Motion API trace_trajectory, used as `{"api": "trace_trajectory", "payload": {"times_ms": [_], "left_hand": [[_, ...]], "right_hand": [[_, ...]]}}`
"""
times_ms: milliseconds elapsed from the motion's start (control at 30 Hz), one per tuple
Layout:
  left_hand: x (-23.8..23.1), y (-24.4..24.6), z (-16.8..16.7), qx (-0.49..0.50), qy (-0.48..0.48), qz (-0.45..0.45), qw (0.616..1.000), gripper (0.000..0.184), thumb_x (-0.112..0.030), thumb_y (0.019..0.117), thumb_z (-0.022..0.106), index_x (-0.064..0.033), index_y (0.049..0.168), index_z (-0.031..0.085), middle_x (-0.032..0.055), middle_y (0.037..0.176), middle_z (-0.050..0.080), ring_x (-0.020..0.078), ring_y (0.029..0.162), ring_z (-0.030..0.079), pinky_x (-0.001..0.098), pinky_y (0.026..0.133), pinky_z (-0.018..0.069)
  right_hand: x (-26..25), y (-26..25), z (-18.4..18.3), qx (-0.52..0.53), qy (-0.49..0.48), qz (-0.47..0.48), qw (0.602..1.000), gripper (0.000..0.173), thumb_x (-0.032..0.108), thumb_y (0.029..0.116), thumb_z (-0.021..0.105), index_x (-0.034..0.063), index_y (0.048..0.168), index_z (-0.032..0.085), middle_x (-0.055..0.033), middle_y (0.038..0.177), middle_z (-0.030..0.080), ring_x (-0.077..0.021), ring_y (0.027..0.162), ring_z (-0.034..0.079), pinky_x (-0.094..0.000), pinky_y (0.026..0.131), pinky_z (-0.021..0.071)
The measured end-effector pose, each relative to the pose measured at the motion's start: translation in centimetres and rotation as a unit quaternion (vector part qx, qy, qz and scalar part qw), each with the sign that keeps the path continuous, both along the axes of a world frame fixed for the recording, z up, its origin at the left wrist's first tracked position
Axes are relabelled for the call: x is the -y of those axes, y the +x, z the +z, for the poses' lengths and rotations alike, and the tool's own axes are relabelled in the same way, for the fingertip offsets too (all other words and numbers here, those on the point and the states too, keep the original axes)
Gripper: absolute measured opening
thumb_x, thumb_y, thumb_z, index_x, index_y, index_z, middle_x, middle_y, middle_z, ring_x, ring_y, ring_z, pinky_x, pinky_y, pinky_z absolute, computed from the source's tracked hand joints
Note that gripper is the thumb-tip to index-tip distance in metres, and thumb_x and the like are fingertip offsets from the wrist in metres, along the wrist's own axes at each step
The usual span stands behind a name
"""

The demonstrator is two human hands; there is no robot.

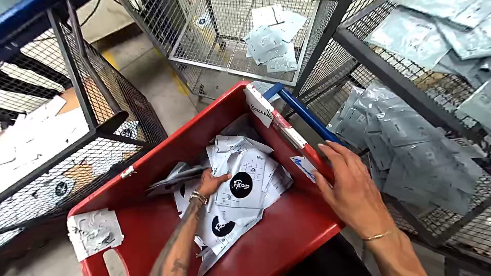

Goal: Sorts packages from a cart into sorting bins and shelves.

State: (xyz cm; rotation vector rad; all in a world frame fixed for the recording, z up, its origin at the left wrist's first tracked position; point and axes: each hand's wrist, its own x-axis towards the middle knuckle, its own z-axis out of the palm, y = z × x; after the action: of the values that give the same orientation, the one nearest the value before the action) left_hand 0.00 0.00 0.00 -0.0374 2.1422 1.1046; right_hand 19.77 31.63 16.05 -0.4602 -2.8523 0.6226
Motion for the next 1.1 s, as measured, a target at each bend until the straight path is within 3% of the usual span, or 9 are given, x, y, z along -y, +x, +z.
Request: {"api": "trace_trajectory", "payload": {"times_ms": [167,267,367,467,600,733,800,933,1100], "left_hand": [[-2.0,0.4,-2.8,0.03,0.036,0.096,0.994,0.049,-0.036,0.0863,0.084,0.0004,0.116,0.068,0.0162,0.093,0.075,0.0259,0.082,0.074,0.0479,0.081,0.0619],[-2.7,-0.1,-4.3,-0.023,-0.028,0.065,0.997,0.06,-0.05,0.0922,0.073,0.003,0.12,0.066,0.0224,0.105,0.072,0.033,0.098,0.071,0.0549,0.094,0.0553],[-3.6,1.0,-3.0,-0.133,-0.134,0.029,0.982,0.085,-0.05,0.0879,0.077,0.001,0.147,0.045,0.0264,0.133,0.061,0.0399,0.125,0.059,0.0589,0.107,0.0456],[-3.8,3.8,-2.6,-0.272,-0.233,-0.067,0.931,0.109,-0.054,0.0693,0.087,-0.0019,0.153,0.041,0.0302,0.15,0.045,0.0503,0.135,0.046,0.0666,0.106,0.0405],[-2.6,4.7,-4.4,-0.066,-0.246,-0.094,0.962,0.125,-0.058,0.0669,0.09,-0.0125,0.163,0.023,0.0237,0.146,0.053,0.0417,0.129,0.056,0.06,0.105,0.0475],[-0.1,2.5,-3.2,-0.073,-0.22,-0.049,0.972,0.047,-0.041,0.0981,0.067,-0.0136,0.136,0.065,0.0177,0.128,0.069,0.0379,0.125,0.061,0.0591,0.11,0.0433],[0.5,1.6,-0.8,-0.104,-0.199,-0.017,0.974,0.033,-0.036,0.0994,0.066,-0.0113,0.118,0.075,0.0162,0.119,0.072,0.036,0.121,0.063,0.0585,0.109,0.0434],[-2.6,2.6,5.0,-0.204,0.019,0.051,0.977,0.019,-0.027,0.09,0.077,-0.008,0.091,0.077,0.0063,0.088,0.075,0.0204,0.084,0.071,0.0489,0.081,0.0587],[-10.0,10.4,6.3,-0.459,0.173,-0.097,0.866,0.019,-0.028,0.0923,0.071,-0.0137,0.082,0.079,-0.0015,0.075,0.072,0.0123,0.075,0.067,0.0409,0.087,0.0519]], "right_hand": [[5.6,-5.7,0.8,0.067,-0.011,0.123,0.99,0.04,0.029,0.0948,0.069,0.007,0.128,0.067,-0.0153,0.133,0.064,-0.0333,0.134,0.054,-0.0554,0.117,0.037],[9.3,-10.7,2.4,0.263,-0.039,0.181,0.947,0.047,0.021,0.0911,0.075,-0.001,0.131,0.064,-0.0304,0.149,0.047,-0.0507,0.145,0.034,-0.0683,0.115,0.0307],[11.1,-14.6,0.8,0.319,-0.089,0.211,0.92,0.042,0.025,0.0975,0.068,0.008,0.135,0.061,-0.0191,0.122,0.066,-0.0402,0.111,0.065,-0.0599,0.087,0.0536],[9.9,-15.9,-4.6,0.379,-0.12,0.19,0.898,0.031,0.021,0.0944,0.069,0.0014,0.119,0.067,-0.0236,0.109,0.069,-0.0437,0.106,0.066,-0.065,0.087,0.0515],[6.9,-16.4,-10.2,0.472,-0.157,0.186,0.847,0.054,0.046,0.0982,0.064,-0.0029,0.122,0.067,-0.0271,0.113,0.068,-0.0436,0.108,0.065,-0.0657,0.092,0.049],[5.6,-16.9,-10.6,0.467,-0.193,0.132,0.853,0.067,0.06,0.1009,0.052,-0.0026,0.121,0.066,-0.0252,0.105,0.068,-0.0393,0.095,0.068,-0.0606,0.085,0.0525],[5.8,-17.1,-10.2,0.453,-0.254,0.1,0.849,0.073,0.066,0.1003,0.046,-0.0029,0.112,0.066,-0.0236,0.097,0.068,-0.0372,0.085,0.069,-0.0577,0.078,0.0558],[7.4,-16.8,-6.4,0.394,-0.458,0.04,0.796,0.086,0.076,0.0949,0.045,-0.0023,0.127,0.062,-0.0238,0.109,0.07,-0.0362,0.09,0.072,-0.0556,0.08,0.0596],[7.6,-15.6,-3.1,0.23,-0.435,0.025,0.87,0.036,0.014,0.0965,0.067,0.0039,0.131,0.063,-0.0151,0.095,0.072,-0.0245,0.077,0.066,-0.0453,0.069,0.0542]]}}
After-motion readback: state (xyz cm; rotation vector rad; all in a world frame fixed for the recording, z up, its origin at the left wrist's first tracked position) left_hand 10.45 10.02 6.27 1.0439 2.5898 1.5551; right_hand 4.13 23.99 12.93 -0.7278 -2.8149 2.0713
